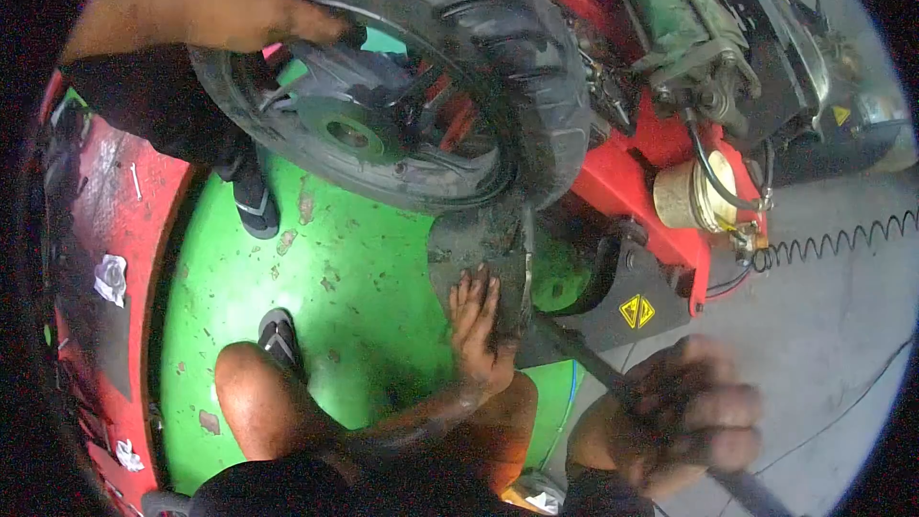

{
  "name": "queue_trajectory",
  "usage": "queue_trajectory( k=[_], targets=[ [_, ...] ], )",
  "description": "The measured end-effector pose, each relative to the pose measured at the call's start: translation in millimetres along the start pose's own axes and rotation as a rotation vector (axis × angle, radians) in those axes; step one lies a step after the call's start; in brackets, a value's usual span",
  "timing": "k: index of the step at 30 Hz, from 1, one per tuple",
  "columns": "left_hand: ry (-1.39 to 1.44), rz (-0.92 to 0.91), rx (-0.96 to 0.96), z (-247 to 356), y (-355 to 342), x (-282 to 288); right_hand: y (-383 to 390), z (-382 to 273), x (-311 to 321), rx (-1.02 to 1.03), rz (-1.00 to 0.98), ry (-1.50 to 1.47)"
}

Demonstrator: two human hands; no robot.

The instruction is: Replacing a motorcycle tire using a tire changer machine.

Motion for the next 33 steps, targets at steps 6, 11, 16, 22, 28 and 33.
queue_trajectory(
  k=[6,11,16,22,28,33],
  targets=[
    [-0.008,0.008,-0.011,-6.6,2.9,6.4,15.3,-5.0,-0.5,-0.063,0.031,0.056],
    [-0.025,-0.030,0.023,-4.5,6.7,3.2,1.1,0.1,-0.5,-0.080,0.081,0.090],
    [-0.011,-0.014,0.007,2.1,2.3,3.4,8.9,0.2,7.3,-0.105,0.241,0.205],
    [0.008,0.017,-0.015,-1.2,2.7,6.3,3.1,1.4,-9.9,-0.030,-0.032,-0.005],
    [-0.010,-0.011,0.029,-6.4,7.0,7.6,9.0,-3.3,-8.8,-0.026,-0.006,0.007],
    [0.010,-0.012,0.043,-5.4,0.6,-0.3,2.3,2.2,-2.2,-0.120,0.090,0.202]
  ],
)
Point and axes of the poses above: each hand's wrist, its own y-axis away from the middle knuckle, its own x-axis out of the back of the hand, z = x × y, the point moved 8 cm from there along -y, towards the middle knuckle, and after that the axes turned 3 degrees about -z, right-handed, at the moved point
